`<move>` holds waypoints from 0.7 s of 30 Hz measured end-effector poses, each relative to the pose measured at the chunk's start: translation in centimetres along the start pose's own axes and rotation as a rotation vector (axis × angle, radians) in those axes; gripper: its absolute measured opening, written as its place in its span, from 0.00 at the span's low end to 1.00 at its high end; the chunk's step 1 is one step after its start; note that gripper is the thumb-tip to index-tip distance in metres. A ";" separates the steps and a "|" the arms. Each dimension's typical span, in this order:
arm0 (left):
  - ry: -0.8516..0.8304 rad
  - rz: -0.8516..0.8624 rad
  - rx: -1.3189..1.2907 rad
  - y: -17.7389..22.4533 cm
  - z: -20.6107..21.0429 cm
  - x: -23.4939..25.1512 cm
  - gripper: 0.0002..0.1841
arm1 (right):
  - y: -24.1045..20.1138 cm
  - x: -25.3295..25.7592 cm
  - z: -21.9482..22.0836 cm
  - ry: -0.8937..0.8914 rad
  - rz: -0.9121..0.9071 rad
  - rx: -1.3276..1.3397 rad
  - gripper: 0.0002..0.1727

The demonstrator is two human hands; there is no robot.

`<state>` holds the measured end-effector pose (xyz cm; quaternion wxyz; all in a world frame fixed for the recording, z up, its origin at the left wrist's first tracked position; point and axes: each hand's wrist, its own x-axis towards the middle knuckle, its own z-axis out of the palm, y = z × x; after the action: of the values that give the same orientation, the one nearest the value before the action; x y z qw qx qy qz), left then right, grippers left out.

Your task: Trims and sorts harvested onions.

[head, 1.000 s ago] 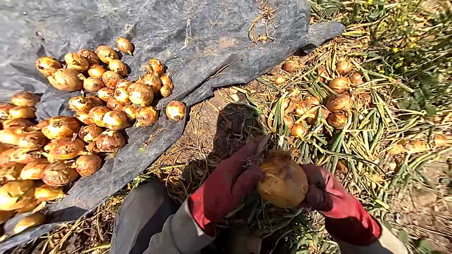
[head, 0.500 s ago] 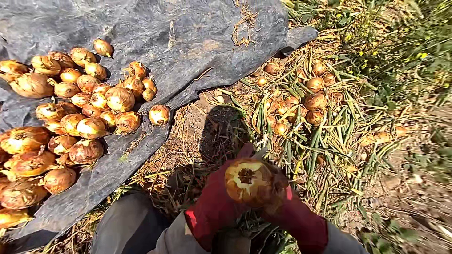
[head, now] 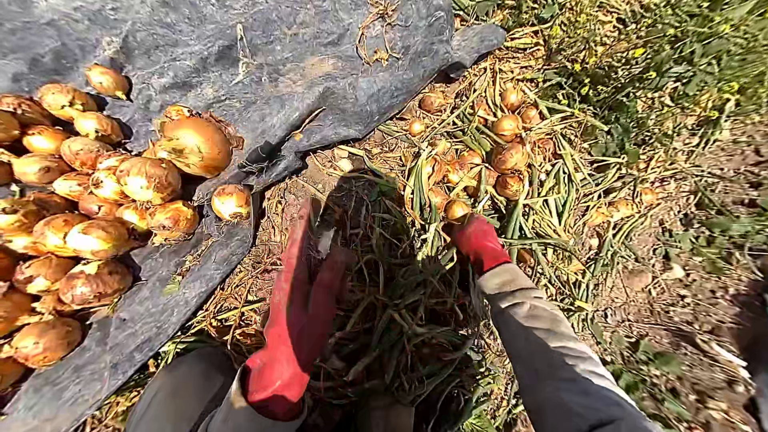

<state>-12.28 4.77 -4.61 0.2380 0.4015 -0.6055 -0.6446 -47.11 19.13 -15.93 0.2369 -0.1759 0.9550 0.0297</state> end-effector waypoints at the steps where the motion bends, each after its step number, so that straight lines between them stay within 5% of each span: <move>1: -0.058 -0.016 -0.016 -0.3 0.4 -0.3 0.34 | 0.4 0.4 -0.2 -0.031 0.021 0.034 0.29; 4: -0.263 -0.130 -0.002 -2.0 1.9 -0.9 0.32 | 1.1 -3.5 -1.5 -0.052 -0.090 0.376 0.28; 7: -0.460 -0.249 0.002 -3.2 3.5 -1.4 0.32 | 2.1 -9.6 -1.8 -0.329 -0.487 0.940 0.23; 9: -0.553 -0.241 -0.007 -3.3 4.3 -1.7 0.33 | 1.6 -13.5 -2.7 -0.675 -0.592 1.024 0.25; 11: -0.584 -0.199 0.018 -2.8 4.3 -2.1 0.30 | 0.3 -15.7 -3.8 -0.817 -0.672 0.914 0.24; 13: -0.536 -0.150 0.004 -2.8 3.8 -2.3 0.26 | -0.6 -16.6 -4.5 -0.568 -0.853 0.741 0.22; 17: -0.258 -0.024 0.047 -3.3 3.5 -2.4 0.24 | -3.1 -18.8 -4.6 0.420 -1.047 0.214 0.22; 19: -0.199 0.045 0.158 -3.6 3.5 -2.3 0.31 | -3.6 -19.9 -3.7 0.586 -1.088 0.230 0.17; 21: -0.223 0.095 0.265 -3.8 3.4 -2.5 0.47 | -3.7 -20.7 -2.0 0.482 -1.177 0.198 0.10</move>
<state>-12.93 9.38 -7.88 0.1446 0.3265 -0.7260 -0.5878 -29.59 22.10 -4.47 0.0077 -0.6496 0.7233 -0.2341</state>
